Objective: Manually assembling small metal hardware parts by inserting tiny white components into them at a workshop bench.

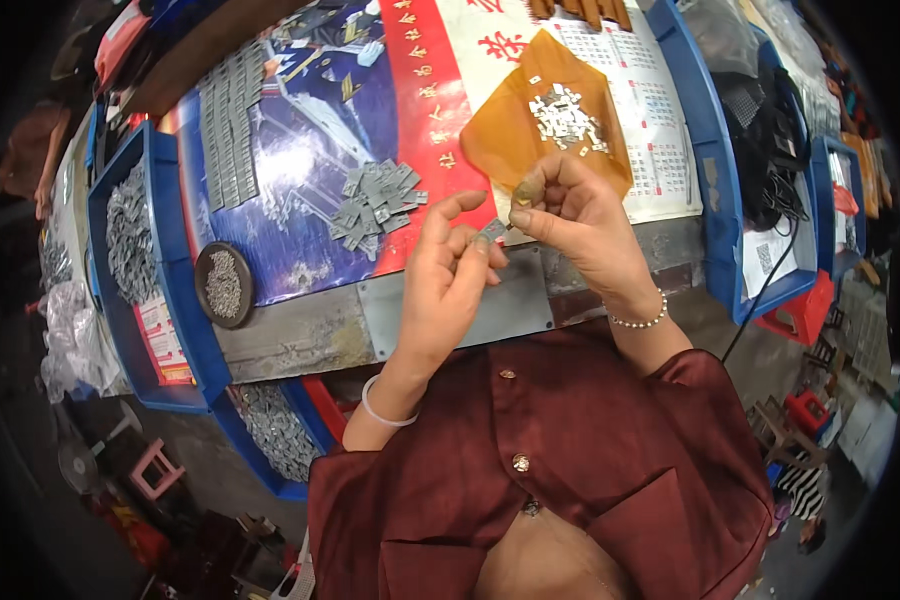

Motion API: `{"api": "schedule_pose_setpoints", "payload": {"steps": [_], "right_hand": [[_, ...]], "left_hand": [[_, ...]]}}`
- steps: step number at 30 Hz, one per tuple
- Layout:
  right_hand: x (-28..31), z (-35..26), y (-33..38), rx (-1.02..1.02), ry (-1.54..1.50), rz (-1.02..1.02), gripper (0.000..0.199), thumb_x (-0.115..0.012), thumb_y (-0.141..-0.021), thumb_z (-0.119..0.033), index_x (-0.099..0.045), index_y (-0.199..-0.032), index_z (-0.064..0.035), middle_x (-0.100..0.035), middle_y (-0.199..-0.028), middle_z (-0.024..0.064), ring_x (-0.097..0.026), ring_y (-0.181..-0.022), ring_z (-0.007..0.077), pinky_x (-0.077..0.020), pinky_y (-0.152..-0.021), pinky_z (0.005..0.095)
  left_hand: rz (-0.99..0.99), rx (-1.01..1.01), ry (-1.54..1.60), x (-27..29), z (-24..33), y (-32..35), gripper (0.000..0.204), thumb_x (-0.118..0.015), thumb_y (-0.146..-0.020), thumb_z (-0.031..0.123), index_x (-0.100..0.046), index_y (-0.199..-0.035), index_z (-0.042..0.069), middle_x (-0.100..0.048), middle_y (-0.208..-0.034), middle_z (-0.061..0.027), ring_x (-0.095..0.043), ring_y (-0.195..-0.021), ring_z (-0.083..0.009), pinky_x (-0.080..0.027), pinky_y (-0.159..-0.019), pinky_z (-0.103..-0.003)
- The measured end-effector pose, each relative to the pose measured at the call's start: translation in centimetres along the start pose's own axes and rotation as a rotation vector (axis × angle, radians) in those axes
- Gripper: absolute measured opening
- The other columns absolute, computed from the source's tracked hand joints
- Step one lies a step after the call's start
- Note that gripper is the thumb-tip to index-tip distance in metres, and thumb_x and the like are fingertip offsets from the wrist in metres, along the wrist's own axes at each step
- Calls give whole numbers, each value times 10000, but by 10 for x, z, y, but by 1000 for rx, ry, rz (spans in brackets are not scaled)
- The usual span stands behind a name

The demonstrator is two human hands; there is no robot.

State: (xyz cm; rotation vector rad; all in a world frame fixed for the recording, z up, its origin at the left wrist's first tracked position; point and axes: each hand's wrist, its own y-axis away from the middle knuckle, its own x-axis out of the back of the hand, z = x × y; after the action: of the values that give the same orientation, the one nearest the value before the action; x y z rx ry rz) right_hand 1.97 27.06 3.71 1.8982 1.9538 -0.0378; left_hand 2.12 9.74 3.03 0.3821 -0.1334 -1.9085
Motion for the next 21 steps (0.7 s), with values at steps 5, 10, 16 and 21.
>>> {"api": "schedule_pose_setpoints", "payload": {"steps": [5, 10, 16, 21], "right_hand": [[-11, 9, 0, 37, 116, -8, 187, -664, -837, -19, -534, -971, -19, -557, -886, 2, -534, -753, 47, -457, -668, 196], [-17, 12, 2, 85, 187, 41, 200, -670, -831, -22, -537, -980, -14, -561, -877, 1, -533, -753, 44, -456, -661, 193], [-19, 16, 2, 75, 183, 80, 213, -680, -830, -24, -535, -986, -15, -556, -853, 9, -537, -738, 41, -456, -638, 180], [-19, 24, -1, -12, -4, 107, 250, -695, -826, -32, -518, -1002, -13, -568, -816, 17, -555, -706, 52, -468, -629, 188]], "left_hand": [[-4, -8, 15, 4, -1, 6, 427, -434, -929, 9, -325, -1340, -22, -592, -822, -60, -542, -747, -86, -446, -697, -217], [1, -20, -26, 7, -2, 8, 436, -430, -927, 4, -313, -1346, -22, -591, -824, -60, -549, -758, -89, -448, -702, -218], [20, -65, -84, 7, -8, 9, 441, -434, -921, -12, -315, -1346, -16, -586, -817, -52, -562, -773, -87, -455, -701, -216], [40, -118, -151, 6, -12, 9, 443, -436, -918, -17, -321, -1345, -7, -583, -802, -43, -563, -762, -82, -461, -691, -215]]}}
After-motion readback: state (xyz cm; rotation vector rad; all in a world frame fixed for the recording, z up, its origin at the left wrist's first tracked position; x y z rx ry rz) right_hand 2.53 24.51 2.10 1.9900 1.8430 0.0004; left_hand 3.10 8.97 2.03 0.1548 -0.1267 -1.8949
